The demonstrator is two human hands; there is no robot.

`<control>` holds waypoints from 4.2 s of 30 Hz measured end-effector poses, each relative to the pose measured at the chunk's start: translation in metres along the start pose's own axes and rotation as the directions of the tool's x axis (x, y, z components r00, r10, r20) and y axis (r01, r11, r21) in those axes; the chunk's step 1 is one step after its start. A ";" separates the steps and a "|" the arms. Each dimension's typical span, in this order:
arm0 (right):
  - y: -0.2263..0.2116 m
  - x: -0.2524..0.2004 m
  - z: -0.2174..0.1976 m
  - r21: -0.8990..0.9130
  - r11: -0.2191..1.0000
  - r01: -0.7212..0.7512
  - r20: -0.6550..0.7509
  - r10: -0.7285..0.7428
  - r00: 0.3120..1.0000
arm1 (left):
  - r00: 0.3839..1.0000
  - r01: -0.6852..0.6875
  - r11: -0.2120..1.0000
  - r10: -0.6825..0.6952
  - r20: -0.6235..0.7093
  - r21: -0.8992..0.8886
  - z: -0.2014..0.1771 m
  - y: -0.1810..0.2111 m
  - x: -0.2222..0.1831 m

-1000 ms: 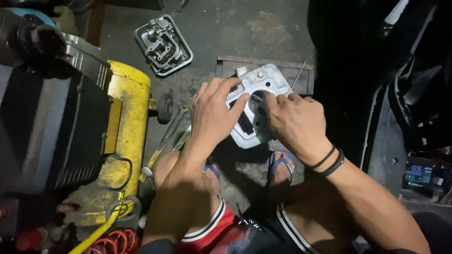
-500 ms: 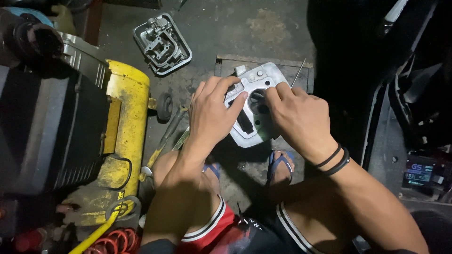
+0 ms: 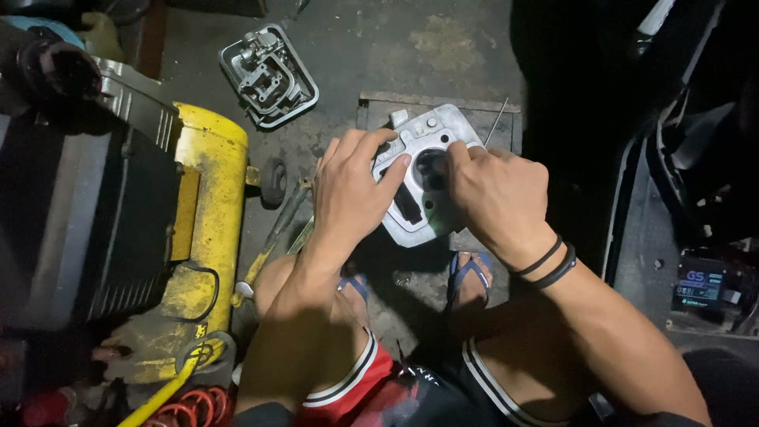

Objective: Cleaning or lapping valves in a motorcycle cylinder head using a manual T-handle tool.

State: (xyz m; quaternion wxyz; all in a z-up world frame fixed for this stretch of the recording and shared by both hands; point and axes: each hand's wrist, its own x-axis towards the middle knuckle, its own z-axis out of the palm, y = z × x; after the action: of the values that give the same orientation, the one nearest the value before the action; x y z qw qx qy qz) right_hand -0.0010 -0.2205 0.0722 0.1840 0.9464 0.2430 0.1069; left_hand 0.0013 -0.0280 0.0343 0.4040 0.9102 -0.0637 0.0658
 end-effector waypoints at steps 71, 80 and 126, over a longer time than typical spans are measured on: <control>0.016 0.004 0.024 0.423 0.906 -0.016 -0.015 0.024 1.000 | 1.000 0.014 1.000 -0.014 0.019 0.004 0.003 0.001 0.001; 0.014 0.005 0.031 0.267 0.962 0.053 -0.078 -0.033 0.996 | 1.000 -0.008 1.000 0.007 0.014 0.022 0.005 0.001 -0.001; 0.018 0.008 0.023 0.505 0.855 0.113 -0.073 -0.088 0.993 | 0.973 0.125 0.992 -0.128 0.193 0.028 -0.004 0.010 0.002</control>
State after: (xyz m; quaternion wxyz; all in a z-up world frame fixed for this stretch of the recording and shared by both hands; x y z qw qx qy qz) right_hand 0.0199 -0.2380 0.0596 -0.0725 0.9446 0.3159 0.0517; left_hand 0.0016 -0.0318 0.0449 0.3923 0.9175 -0.0441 -0.0489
